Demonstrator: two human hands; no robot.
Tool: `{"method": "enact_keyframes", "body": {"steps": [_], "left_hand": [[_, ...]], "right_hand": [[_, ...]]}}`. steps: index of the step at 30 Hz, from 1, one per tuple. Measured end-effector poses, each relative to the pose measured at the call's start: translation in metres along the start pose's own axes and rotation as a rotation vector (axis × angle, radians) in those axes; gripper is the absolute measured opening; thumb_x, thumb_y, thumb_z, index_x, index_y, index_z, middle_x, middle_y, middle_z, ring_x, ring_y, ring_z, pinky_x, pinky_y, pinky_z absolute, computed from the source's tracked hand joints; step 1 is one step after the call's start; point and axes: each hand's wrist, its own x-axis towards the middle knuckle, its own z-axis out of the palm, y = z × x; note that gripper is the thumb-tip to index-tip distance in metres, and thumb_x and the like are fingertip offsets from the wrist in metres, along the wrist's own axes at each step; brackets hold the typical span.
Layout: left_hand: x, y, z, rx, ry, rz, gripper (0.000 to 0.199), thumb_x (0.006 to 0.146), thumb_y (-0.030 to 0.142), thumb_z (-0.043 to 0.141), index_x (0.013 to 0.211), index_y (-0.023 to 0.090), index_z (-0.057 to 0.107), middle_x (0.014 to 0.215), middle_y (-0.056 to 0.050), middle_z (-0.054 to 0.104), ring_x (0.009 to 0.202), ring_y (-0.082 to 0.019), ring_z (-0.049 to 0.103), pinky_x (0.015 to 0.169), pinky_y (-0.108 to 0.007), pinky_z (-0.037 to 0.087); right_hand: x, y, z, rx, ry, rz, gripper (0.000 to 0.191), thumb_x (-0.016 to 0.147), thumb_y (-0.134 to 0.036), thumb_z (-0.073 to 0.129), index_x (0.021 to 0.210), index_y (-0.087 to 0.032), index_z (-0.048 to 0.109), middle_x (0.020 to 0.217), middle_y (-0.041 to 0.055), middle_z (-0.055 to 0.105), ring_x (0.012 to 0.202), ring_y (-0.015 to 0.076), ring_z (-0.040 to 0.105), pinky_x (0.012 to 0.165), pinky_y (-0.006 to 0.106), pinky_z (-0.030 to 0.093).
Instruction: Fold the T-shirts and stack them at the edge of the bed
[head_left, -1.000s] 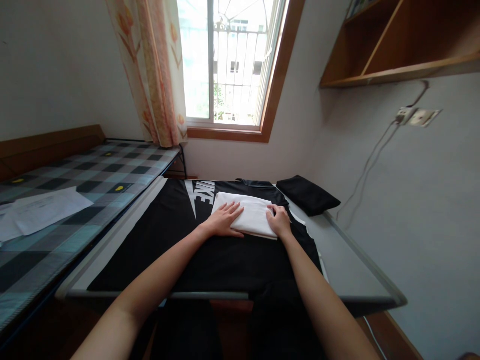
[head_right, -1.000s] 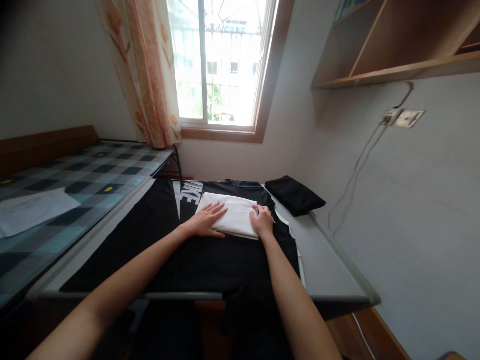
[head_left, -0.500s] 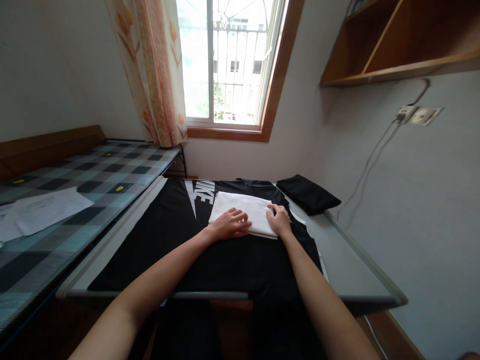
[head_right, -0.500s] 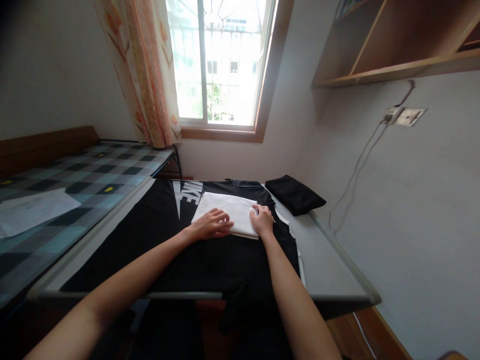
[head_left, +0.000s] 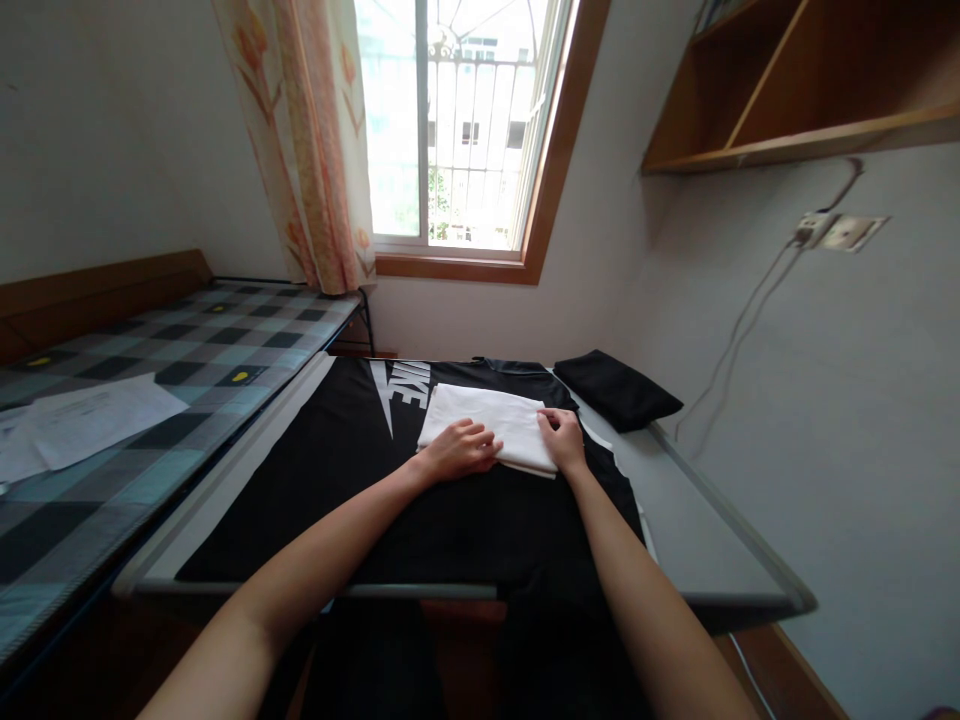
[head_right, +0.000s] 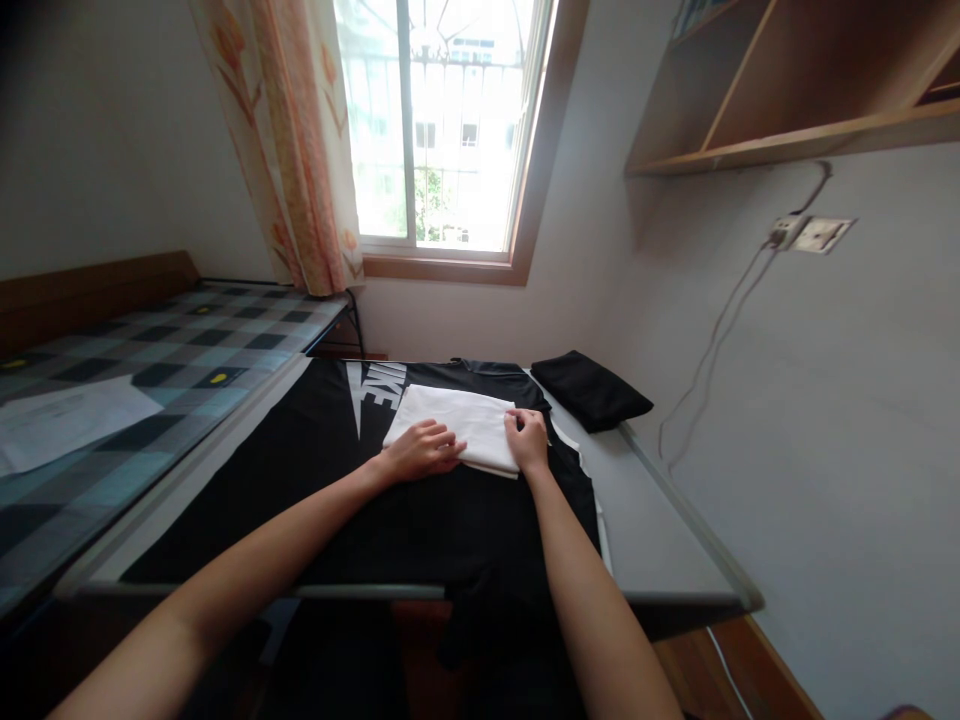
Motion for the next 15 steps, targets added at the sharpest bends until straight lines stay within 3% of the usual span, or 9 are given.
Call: {"method": "enact_keyframes", "body": {"steps": [3, 6, 11, 15], "left_hand": [[0.000, -0.001, 0.001, -0.002, 0.072, -0.093, 0.026, 0.097, 0.032, 0.043, 0.112, 0.018, 0.059, 0.089, -0.006, 0.063, 0.081, -0.018, 0.060, 0.073, -0.032, 0.047], [0.000, -0.002, 0.002, -0.038, 0.161, -0.202, 0.025, 0.097, 0.033, 0.043, 0.111, 0.019, 0.059, 0.087, -0.005, 0.063, 0.079, -0.017, 0.060, 0.073, -0.032, 0.049], [-0.001, -0.003, 0.003, -0.093, 0.203, -0.274, 0.024, 0.096, 0.032, 0.044, 0.111, 0.021, 0.060, 0.087, -0.004, 0.062, 0.079, -0.017, 0.060, 0.075, -0.033, 0.051], [-0.001, -0.003, 0.003, -0.103, 0.186, -0.259, 0.025, 0.095, 0.032, 0.045, 0.111, 0.021, 0.061, 0.086, -0.005, 0.062, 0.079, -0.017, 0.060, 0.074, -0.032, 0.050]], "right_hand": [[0.006, 0.002, -0.004, 0.156, 0.094, 0.041, 0.045, 0.084, -0.048, 0.043, 0.095, -0.012, 0.070, 0.102, 0.0146, 0.066, 0.086, 0.0227, 0.063, 0.085, 0.034, 0.049], [0.009, 0.003, -0.009, 0.157, 0.110, 0.135, 0.059, 0.087, -0.057, 0.033, 0.096, -0.013, 0.070, 0.088, 0.0135, 0.069, 0.081, 0.0249, 0.064, 0.077, 0.034, 0.049], [0.008, 0.002, -0.013, -0.049, -0.054, 0.177, 0.063, 0.089, -0.065, 0.027, 0.092, -0.021, 0.073, 0.090, 0.0129, 0.072, 0.094, 0.0292, 0.065, 0.081, 0.036, 0.047], [0.008, 0.006, -0.013, -0.020, -0.134, 0.168, 0.050, 0.084, -0.061, 0.046, 0.100, -0.021, 0.072, 0.094, 0.0117, 0.072, 0.095, 0.0294, 0.066, 0.080, 0.038, 0.049]]}}
